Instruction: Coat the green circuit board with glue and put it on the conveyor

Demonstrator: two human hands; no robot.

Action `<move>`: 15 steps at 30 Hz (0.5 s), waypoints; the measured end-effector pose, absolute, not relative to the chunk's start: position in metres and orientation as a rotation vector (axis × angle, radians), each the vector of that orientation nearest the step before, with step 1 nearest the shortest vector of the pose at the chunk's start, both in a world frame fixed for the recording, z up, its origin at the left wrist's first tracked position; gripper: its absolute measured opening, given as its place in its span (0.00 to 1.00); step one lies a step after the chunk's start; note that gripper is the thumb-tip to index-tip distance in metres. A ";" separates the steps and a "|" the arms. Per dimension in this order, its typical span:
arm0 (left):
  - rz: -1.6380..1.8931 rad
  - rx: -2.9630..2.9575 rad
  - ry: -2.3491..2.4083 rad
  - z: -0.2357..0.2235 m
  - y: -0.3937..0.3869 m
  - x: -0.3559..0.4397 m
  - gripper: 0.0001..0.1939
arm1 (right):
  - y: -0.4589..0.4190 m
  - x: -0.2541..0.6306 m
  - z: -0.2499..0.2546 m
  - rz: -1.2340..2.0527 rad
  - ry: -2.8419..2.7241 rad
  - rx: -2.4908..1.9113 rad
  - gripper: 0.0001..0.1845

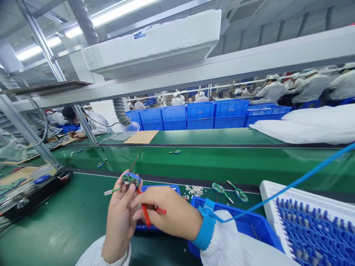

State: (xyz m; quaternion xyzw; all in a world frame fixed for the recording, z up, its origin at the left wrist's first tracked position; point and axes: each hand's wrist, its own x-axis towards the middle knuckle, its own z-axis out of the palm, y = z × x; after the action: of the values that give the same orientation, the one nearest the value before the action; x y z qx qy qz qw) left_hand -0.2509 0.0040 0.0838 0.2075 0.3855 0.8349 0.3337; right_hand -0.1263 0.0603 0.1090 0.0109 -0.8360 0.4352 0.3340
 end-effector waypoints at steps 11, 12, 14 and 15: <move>2.138 0.540 1.307 0.088 -0.060 -0.298 0.26 | 0.063 -0.106 0.123 1.029 -2.064 -0.014 0.21; 2.095 0.561 1.376 0.083 -0.070 -0.305 0.27 | 0.063 -0.104 0.125 1.031 -2.058 -0.007 0.21; 1.966 0.603 1.487 0.072 -0.086 -0.316 0.28 | 0.062 -0.102 0.128 1.032 -2.057 0.003 0.20; 1.888 0.615 1.529 0.066 -0.093 -0.320 0.28 | 0.061 -0.101 0.129 1.030 -2.059 0.002 0.20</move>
State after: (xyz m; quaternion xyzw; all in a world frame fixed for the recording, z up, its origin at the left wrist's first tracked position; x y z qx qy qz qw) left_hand -0.3196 -0.0931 0.0656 0.2330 0.5795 0.7157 0.3126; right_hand -0.1012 0.0612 0.1290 0.0006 -0.8167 0.4085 0.4077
